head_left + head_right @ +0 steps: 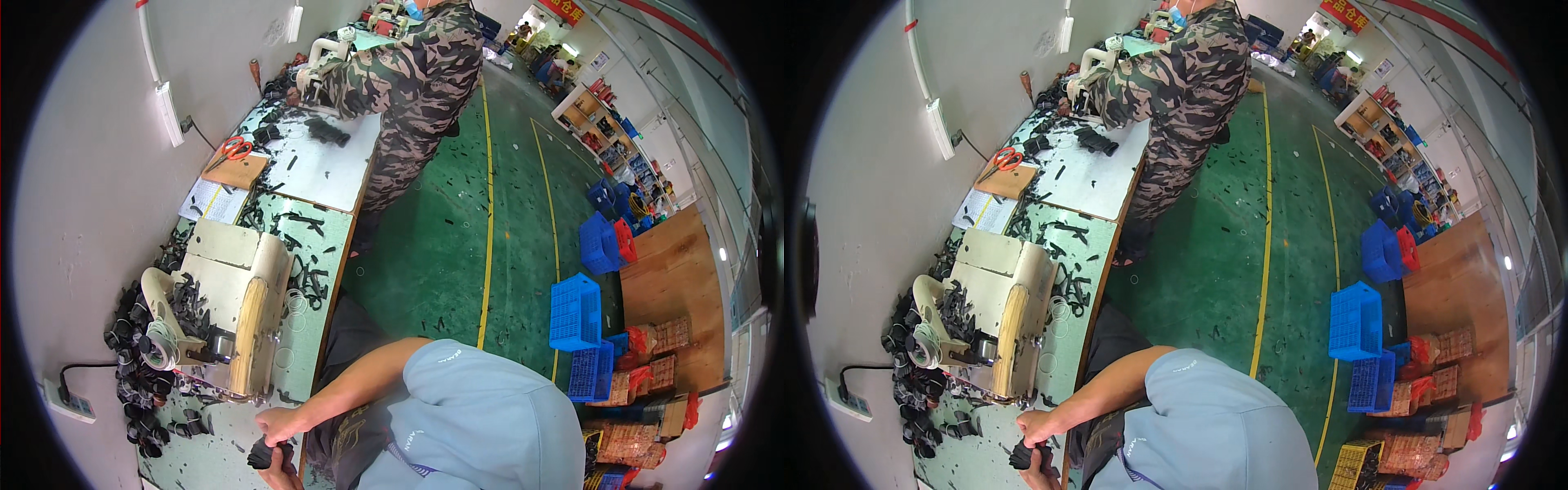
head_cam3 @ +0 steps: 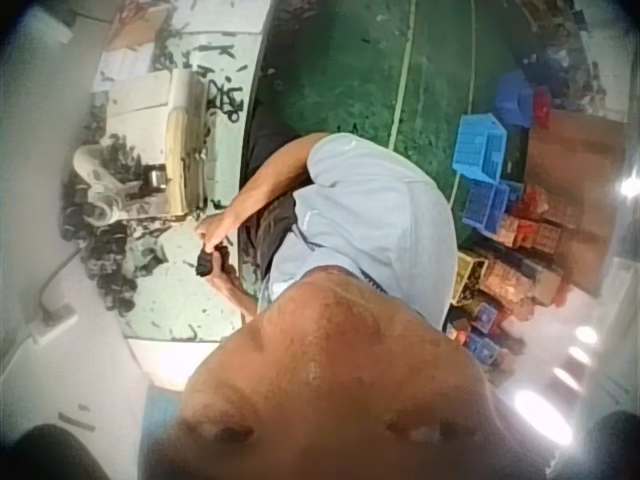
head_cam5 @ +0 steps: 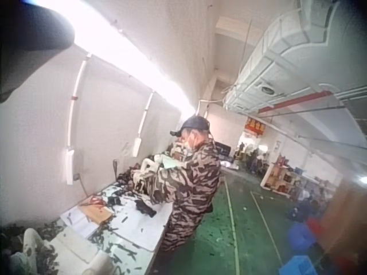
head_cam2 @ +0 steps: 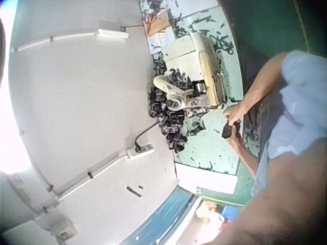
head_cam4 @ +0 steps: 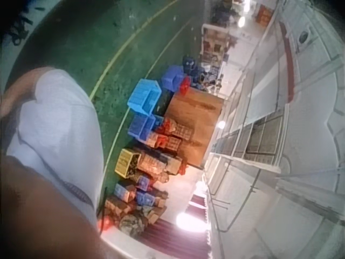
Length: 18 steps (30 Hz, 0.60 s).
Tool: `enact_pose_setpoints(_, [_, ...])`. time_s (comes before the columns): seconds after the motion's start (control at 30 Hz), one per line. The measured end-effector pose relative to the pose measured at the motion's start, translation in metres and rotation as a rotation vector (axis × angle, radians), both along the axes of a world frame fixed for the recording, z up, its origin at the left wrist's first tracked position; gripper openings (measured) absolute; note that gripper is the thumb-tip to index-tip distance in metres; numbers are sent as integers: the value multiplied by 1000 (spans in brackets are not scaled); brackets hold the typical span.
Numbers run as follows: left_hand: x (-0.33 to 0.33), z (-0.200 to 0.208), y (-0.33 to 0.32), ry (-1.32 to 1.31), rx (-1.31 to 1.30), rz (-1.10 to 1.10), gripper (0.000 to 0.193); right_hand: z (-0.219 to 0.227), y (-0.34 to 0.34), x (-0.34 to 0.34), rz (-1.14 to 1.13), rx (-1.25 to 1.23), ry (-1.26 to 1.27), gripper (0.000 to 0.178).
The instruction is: Sewing and stitching small black shoe components together using an industrial sewing machine.
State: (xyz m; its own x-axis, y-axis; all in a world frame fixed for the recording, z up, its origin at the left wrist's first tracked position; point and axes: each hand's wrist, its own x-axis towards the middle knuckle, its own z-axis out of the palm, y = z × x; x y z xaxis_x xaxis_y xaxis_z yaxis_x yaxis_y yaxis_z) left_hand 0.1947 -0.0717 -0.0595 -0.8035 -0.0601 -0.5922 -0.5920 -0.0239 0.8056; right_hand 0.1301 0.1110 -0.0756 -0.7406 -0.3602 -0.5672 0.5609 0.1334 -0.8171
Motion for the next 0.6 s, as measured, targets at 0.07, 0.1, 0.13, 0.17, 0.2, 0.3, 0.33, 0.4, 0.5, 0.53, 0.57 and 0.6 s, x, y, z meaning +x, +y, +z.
enact_pose_setpoints(0.07, [-1,1,-1,-13,-1,-10,29,-2,-2,2,-4,10,-1,29])
enact_pose_setpoints(0.1, [-2,1,-1,-19,0,-16,29,-3,-3,2,-7,20,-2,29])
enact_pose_setpoints(0.13, [-3,1,-2,-26,2,-21,29,-3,-3,2,-8,25,-2,29])
enact_pose_setpoints(0.17, [-4,2,-1,-33,-5,-27,29,-4,-4,1,6,20,-5,29])
enact_pose_setpoints(0.2, [-5,3,-1,-40,-11,-33,29,-5,-4,1,20,16,-7,29])
enact_pose_setpoints(0.3, [-8,3,-1,-60,-13,-50,29,-7,-9,2,-7,-44,-58,30])
enact_pose_setpoints(0.33, [-9,2,-1,-66,-12,-57,29,-10,-10,2,-8,-39,-58,30])
enact_pose_setpoints(0.4, [-10,1,-2,-80,-12,-68,29,-14,-13,2,4,-38,-64,30])
enact_pose_setpoints(0.5, [-12,0,-3,-102,-12,-85,29,-12,-15,3,-23,-29,-80,30])
enact_pose_setpoints(0.53, [-13,-2,-3,-110,-10,-93,29,-11,-15,2,-27,-25,-81,30])
enact_pose_setpoints(0.57, [-14,-3,-3,-118,-8,-103,29,-9,-14,1,-39,-24,-106,30])
enact_pose_setpoints(0.6, [-16,-4,-2,-126,-5,-116,29,-8,-13,0,-54,-22,-131,29])
